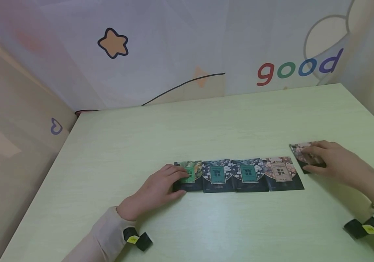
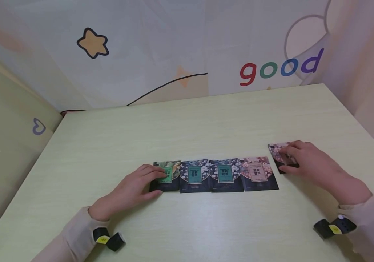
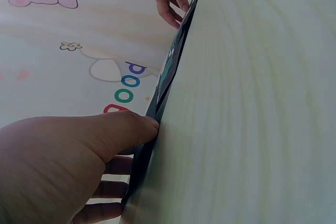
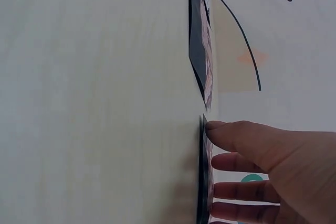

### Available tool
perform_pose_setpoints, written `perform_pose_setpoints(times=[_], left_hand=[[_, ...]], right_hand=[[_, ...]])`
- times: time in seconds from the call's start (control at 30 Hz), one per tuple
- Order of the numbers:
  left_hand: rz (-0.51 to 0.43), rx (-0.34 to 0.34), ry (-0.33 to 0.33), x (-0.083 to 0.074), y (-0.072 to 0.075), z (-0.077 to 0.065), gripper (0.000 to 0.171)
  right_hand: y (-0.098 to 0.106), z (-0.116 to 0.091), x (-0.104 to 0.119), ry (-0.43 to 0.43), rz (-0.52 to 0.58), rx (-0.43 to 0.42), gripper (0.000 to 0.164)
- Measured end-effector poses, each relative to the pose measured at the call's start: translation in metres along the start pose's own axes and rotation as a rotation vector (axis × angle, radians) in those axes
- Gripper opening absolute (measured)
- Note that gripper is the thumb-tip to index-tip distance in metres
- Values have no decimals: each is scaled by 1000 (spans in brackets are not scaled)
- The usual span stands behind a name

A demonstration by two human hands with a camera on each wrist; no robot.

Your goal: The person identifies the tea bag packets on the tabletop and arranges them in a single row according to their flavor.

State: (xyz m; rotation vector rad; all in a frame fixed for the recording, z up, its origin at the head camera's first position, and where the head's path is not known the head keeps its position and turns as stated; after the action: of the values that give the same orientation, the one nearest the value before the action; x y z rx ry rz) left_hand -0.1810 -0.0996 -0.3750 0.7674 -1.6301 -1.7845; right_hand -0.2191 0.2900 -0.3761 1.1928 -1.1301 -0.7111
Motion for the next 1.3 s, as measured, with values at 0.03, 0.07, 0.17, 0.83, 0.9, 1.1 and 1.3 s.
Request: perform_pose_setpoints(times=[0.03,0.07,0.17,0.83,0.9,1.1,1.3], left_hand=[[0,0,0,0,0,0,42],[-1,0,0,0,0,0,42],[0,-4,-2,0,0,0,42],[12,-13,-8,-1,0,0,41],[13,-13,-7,-1,0,0,41],[21,-23,-14,-1,1,0,40],[19,-38,-20,-2,3,0,41]], right_hand=[[0,-1,0,2,-2,2,55],[0,-1,1,1,-3,3,54],[1,-3,3,9,-10,3,56],[1,-16,17,77,-21,-16,57],[1,-17,18,84,-18,-15,55],[0,-20,20,72,-8,13,51],[0,-22,23,76,-4,12,48]])
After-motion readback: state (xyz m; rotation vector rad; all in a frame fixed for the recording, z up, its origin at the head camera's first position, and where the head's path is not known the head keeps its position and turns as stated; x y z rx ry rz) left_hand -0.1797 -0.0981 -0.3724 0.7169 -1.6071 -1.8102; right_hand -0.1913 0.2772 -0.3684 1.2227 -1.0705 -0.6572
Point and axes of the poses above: each hand's wrist, its own z-axis towards the middle knuckle, its own y-axis out of the back of the hand, x = y × z, the point moved 8 cm from there along z, towards the middle knuckle, and after that the axes turned 11 degrees about z, right-handed, at the moved point
